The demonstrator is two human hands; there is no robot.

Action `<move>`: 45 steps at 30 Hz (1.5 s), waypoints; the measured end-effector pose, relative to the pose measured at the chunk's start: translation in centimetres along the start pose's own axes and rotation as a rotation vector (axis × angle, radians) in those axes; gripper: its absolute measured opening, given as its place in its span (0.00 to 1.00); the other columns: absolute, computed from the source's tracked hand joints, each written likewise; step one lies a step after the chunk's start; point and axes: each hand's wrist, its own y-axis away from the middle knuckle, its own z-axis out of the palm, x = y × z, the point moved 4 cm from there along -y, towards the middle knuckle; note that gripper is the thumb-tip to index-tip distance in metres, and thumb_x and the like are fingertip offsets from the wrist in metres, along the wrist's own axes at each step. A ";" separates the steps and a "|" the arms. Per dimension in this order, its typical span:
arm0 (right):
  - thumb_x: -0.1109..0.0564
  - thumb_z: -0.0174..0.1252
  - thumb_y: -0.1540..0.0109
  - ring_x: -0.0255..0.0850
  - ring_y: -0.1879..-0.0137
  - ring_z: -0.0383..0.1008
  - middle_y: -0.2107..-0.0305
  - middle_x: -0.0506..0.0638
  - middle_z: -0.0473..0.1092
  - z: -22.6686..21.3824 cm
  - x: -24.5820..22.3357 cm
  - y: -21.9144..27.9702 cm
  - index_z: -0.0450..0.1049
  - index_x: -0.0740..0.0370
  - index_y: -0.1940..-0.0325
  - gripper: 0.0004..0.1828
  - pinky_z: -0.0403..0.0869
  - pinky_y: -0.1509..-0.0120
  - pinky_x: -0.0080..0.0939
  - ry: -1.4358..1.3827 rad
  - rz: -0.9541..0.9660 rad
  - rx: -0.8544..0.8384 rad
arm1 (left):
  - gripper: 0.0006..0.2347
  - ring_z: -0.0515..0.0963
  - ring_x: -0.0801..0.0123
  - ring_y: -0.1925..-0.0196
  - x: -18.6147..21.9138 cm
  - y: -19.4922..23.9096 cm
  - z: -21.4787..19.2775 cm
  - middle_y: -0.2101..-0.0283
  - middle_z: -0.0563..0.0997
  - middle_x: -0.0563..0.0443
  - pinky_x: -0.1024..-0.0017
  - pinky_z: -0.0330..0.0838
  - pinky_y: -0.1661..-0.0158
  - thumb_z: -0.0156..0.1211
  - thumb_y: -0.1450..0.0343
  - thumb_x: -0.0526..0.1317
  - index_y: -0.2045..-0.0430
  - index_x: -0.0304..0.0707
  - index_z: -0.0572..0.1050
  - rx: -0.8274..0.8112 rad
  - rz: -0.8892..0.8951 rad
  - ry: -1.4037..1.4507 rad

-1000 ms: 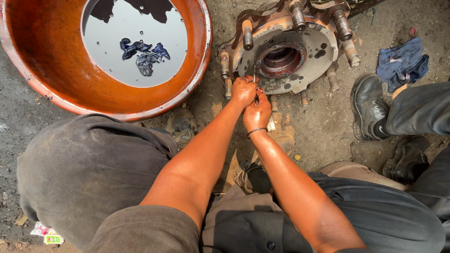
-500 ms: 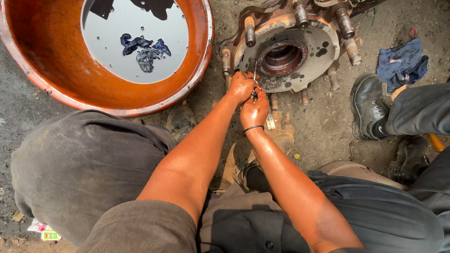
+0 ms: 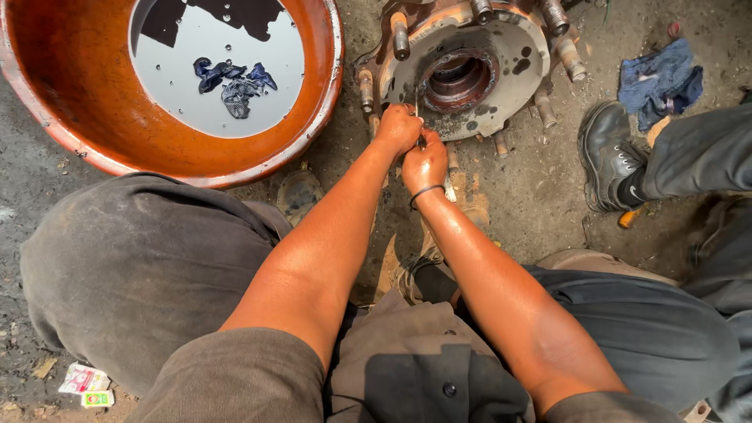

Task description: The person scrubs the inner surface of a metal mechanical part using a small metal tool and a rag. The person repeatedly dips the rag into a basin of liquid and wipes the part.

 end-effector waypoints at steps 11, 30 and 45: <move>0.63 0.52 0.35 0.44 0.61 0.77 0.66 0.57 0.76 -0.2 -1.6 1.3 0.70 0.68 0.50 0.11 0.73 0.56 0.45 -0.094 0.098 -0.087 | 0.10 0.88 0.53 0.65 5.0 3.0 -1.8 0.71 0.86 0.34 0.62 0.80 0.59 0.52 0.36 0.32 0.74 0.22 0.81 0.053 -0.028 -0.081; 0.69 0.43 0.38 0.36 0.60 0.71 0.61 0.53 0.73 3.0 -1.4 1.4 0.69 0.67 0.45 0.18 0.72 0.59 0.35 -0.433 0.339 -0.211 | 0.18 0.85 0.47 0.54 4.6 2.4 -4.4 0.59 0.83 0.30 0.60 0.76 0.52 0.59 0.37 0.34 0.52 0.28 0.78 -0.023 -0.048 -0.246; 0.64 0.41 0.34 0.37 0.84 0.65 0.80 0.51 0.67 -0.2 -5.4 -0.3 0.69 0.67 0.54 0.11 0.64 0.84 0.40 -0.591 0.538 -0.218 | 0.18 0.83 0.44 0.49 5.8 1.1 -3.9 0.53 0.82 0.31 0.56 0.75 0.50 0.58 0.30 0.40 0.48 0.31 0.75 -0.072 -0.096 -0.254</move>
